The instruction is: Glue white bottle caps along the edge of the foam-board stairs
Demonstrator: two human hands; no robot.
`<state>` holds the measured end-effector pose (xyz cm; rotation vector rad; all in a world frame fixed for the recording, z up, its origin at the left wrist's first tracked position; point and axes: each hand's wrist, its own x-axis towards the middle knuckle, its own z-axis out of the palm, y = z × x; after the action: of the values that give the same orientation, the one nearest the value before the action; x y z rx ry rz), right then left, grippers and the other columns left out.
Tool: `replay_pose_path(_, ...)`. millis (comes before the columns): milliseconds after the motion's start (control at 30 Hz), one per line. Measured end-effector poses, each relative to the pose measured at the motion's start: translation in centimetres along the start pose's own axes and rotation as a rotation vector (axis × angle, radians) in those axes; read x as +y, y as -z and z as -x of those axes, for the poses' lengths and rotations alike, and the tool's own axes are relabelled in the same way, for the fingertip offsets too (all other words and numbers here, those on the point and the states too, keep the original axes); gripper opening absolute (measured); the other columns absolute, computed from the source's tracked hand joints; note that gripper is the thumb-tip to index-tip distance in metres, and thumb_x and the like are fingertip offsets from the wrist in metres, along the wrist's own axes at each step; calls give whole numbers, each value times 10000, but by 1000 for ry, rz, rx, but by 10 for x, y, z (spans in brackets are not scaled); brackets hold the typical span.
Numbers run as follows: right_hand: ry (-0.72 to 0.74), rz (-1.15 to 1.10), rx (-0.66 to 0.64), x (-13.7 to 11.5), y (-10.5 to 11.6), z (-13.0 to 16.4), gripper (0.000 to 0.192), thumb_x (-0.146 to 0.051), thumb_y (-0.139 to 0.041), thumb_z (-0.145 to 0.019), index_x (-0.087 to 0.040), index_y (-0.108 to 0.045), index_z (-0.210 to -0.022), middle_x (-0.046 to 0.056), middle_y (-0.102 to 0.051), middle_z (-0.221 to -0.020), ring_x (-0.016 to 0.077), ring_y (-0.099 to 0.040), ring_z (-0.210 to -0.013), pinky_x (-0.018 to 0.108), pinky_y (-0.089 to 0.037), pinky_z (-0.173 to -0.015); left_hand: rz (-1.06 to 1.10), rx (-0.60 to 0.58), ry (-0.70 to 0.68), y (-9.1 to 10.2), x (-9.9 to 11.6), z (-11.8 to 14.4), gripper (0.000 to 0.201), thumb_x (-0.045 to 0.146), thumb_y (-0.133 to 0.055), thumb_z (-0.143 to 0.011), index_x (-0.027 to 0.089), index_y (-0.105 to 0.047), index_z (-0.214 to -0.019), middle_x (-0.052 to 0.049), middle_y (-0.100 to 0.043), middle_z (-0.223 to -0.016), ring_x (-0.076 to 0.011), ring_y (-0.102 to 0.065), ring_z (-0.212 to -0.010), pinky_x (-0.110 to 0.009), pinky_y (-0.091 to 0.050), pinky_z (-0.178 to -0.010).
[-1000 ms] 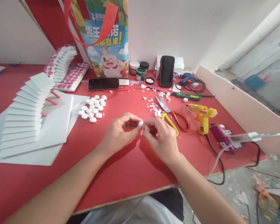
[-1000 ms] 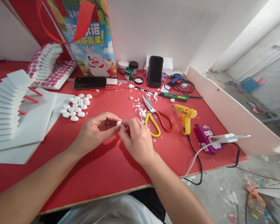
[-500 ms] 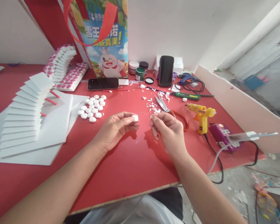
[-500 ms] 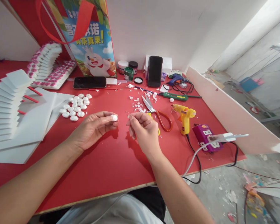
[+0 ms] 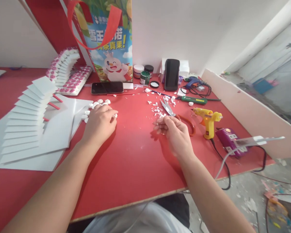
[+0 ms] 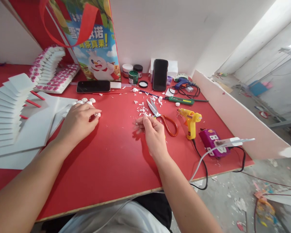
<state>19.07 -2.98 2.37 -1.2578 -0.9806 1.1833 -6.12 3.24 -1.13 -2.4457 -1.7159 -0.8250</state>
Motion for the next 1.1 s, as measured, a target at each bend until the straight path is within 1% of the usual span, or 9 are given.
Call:
replay_pose_path(100,279,287,113,4,6,-1,89,-275,-737,-802,-195,-721,-767,64,-746,-959,194,-681,-937,326,-523,-828,-52,-36,8,-4,-5,2,305,185,-493,-900,170,-790,-964,-140,-729,-1019,-339,-648,-1008,-536,-496,-1009)
replay_pose_path(200,408,442,215,5,13,-3,144,-255,-754,-792,-208,-661,-692,33,-713,-866,185,-653,-840,325,-500,-778,-21,-33,23,-6,-3,3,312,208,-488,-910,171,-781,-1011,-135,-718,-1055,-339,-639,-1072,-528,-489,-1032)
replay_pose_path(300,448,576,201,2,21,-4,115,-241,-640,-864,-210,-702,-772,37,-741,-867,188,-659,-813,329,-499,-772,107,35,78,4,6,1,301,264,-511,-920,177,-766,-1053,-131,-715,-1093,-334,-640,-1133,-508,-516,-1019)
replay_pose_path(467,409,826,221,-10,39,1,185,-300,-586,-912,-201,-742,-906,69,-785,-942,231,-707,-863,355,-519,-832,475,187,402,59,33,-1,262,357,-530,-977,242,-747,-1069,-46,-765,-1063,-250,-723,-897,-374,-598,-727)
replay_pose_path(600,324,1256,133,-15,59,7,266,-285,-523,-948,-166,-713,-1091,155,-741,-1160,315,-670,-1075,427,-489,-957,193,-16,214,93,43,32,314,388,-491,-991,229,-746,-1080,-81,-775,-1139,-309,-740,-929,-469,-601,-811)
replay_pose_path(700,267,1500,1,-14,67,6,384,-238,-498,-946,-109,-635,-1281,217,-674,-1269,361,-622,-1158,473,-451,-1012,-3,-93,69,84,34,84,417,379,-414,-1019,201,-673,-1293,-152,-719,-1306,-356,-682,-1209,-528,-552,-1032)
replay_pose_path(867,6,1720,-61,-27,59,-5,402,-274,-540,-955,-82,-565,-1307,219,-668,-1148,350,-667,-1052,386,-463,-860,-240,-160,106,44,19,147,802,569,-291,-1040,7,-273,-1613,-318,-346,-1635,-452,-333,-1534,-641,-388,-1188)
replay_pose_path(967,-168,1753,-139,-39,51,-16,382,-296,-554,-949,-110,-528,-1282,165,-701,-1032,312,-698,-930,328,-412,-688,-253,-162,24,29,32,139,829,573,-229,-1053,-51,-269,-1598,-341,-333,-1628,-431,-306,-1550,-627,-361,-1212)
replay_pose_path(1100,-258,1748,-151,-43,46,-27,377,-368,-522,-964,-143,-526,-1266,132,-730,-923,333,-712,-915,323,-351,-601,-95,-293,-61,25,60,94,807,592,-275,-1051,-20,-373,-1567,-298,-319,-1646,-393,-284,-1565,-588,-338,-1241)
